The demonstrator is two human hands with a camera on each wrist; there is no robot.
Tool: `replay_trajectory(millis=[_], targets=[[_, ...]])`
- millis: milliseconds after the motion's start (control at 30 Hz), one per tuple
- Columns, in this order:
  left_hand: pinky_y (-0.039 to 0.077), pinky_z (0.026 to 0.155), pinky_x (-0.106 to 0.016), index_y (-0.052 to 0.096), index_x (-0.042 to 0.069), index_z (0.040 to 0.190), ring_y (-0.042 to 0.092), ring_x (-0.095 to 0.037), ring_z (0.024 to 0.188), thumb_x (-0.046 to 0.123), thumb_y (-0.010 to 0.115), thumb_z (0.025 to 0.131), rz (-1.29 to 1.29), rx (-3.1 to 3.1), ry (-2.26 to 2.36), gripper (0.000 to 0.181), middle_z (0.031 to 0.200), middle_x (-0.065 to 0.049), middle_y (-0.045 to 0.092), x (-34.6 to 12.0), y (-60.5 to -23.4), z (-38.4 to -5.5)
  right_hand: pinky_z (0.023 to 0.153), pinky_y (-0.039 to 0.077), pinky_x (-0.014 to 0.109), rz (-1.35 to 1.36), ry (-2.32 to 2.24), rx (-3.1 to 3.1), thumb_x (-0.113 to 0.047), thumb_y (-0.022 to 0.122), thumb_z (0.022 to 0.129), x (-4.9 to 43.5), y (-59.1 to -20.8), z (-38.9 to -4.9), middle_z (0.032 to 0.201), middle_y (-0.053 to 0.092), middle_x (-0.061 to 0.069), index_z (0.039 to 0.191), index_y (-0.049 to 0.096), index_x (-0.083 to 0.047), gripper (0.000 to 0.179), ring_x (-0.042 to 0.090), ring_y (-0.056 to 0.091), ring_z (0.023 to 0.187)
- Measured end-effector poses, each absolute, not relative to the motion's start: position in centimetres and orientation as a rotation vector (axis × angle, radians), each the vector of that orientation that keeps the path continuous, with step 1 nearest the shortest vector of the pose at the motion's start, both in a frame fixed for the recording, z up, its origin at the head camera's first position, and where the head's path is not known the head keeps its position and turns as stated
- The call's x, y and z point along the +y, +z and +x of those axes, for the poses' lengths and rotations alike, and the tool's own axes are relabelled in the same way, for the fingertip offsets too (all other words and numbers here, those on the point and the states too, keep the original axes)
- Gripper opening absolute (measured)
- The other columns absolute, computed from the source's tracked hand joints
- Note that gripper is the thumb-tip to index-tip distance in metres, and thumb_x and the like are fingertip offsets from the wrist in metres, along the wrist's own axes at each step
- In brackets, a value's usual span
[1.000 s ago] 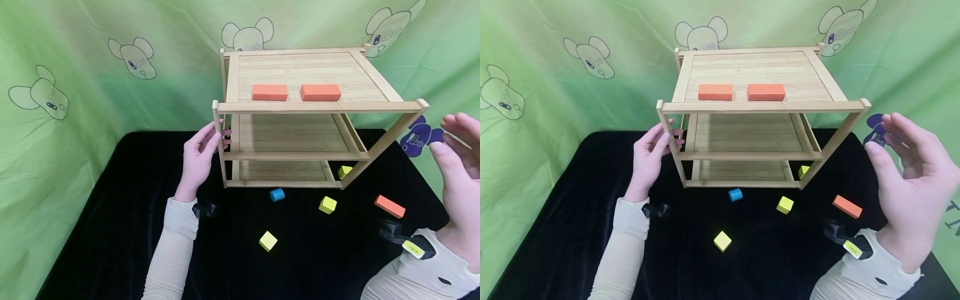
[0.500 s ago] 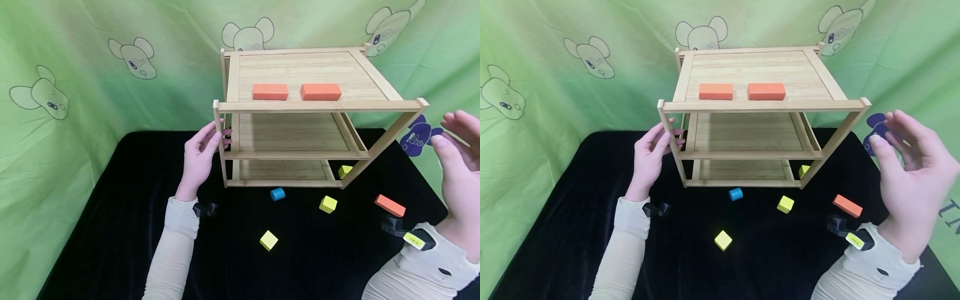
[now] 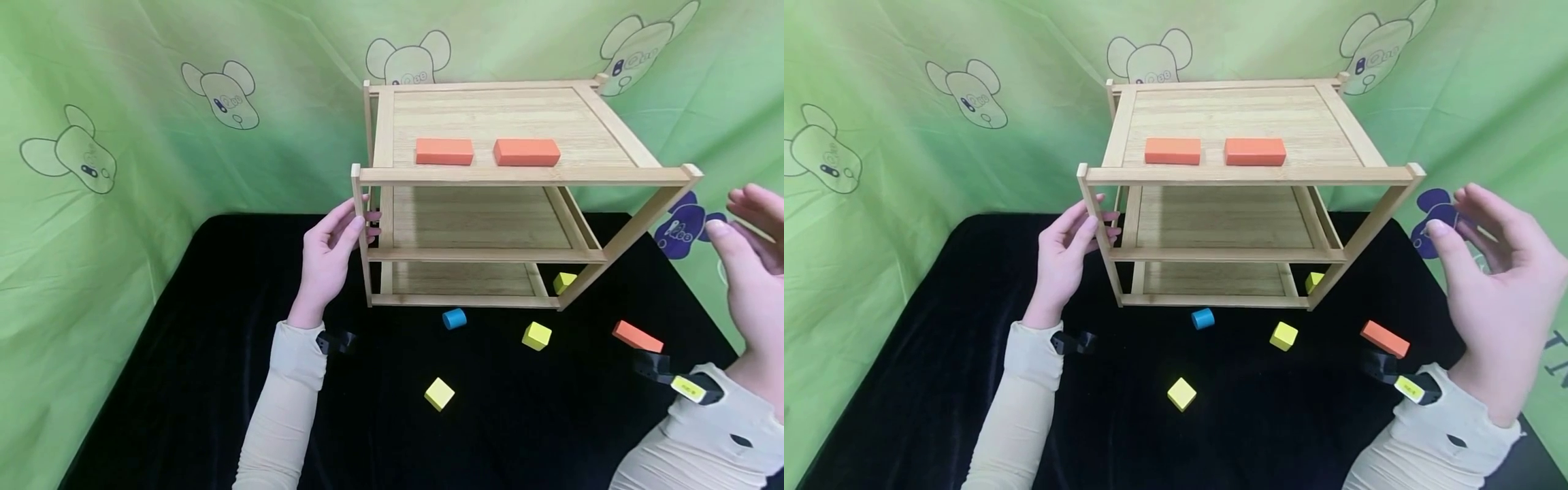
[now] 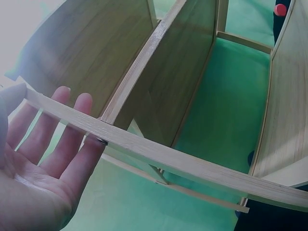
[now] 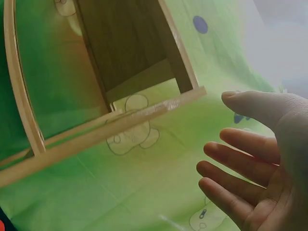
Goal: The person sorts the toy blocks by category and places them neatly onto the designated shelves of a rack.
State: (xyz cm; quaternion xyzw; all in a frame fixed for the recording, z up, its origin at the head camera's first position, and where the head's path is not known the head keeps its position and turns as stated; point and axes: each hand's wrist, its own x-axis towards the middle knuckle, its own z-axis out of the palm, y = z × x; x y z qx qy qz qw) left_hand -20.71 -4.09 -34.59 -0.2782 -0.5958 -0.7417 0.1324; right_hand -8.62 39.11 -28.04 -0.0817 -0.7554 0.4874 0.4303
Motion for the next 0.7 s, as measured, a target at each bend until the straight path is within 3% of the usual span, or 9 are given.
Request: replay_trajectory(millis=[300, 500, 700], targets=[[0.059, 0.089, -0.047, 0.060, -0.002, 0.137, 0.070, -0.046, 0.095, 0.006, 0.055, 0.106, -0.815, -1.756, -2.115, 0.033, 0.115, -0.022, 0.071, -4.2, -34.6, -20.8, 0.106, 0.042, 0.017, -0.262, 1.128, -1.984, -0.004, 0.067, 0.097, 40.3, -28.7, -8.6, 0.125, 0.066, -0.011, 0.137, 0.064, -0.009, 0.040, 0.008, 0.059, 0.118], [0.058, 0.090, -0.049, 0.061, -0.002, 0.137, 0.067, -0.051, 0.096, 0.007, 0.055, 0.106, -0.831, -1.746, -2.112, 0.033, 0.115, -0.021, 0.071, -4.2, -34.7, -20.9, 0.106, 0.040, 0.015, -0.322, 1.147, -2.048, -0.003, 0.070, 0.094, 41.2, -29.6, -8.7, 0.122, 0.065, -0.016, 0.136, 0.066, -0.010, 0.043, 0.002, 0.060, 0.113], [0.058, 0.090, -0.050, 0.060, -0.003, 0.137, 0.067, -0.052, 0.096, 0.006, 0.055, 0.106, -0.834, -1.746, -2.108, 0.032, 0.115, -0.022, 0.071, -4.2, -34.7, -20.9, 0.098, 0.039, 0.005, -0.330, 1.184, -2.191, -0.002, 0.071, 0.093, 42.2, -30.7, -8.8, 0.117, 0.062, -0.023, 0.138, 0.065, -0.012, 0.046, -0.006, 0.057, 0.107]])
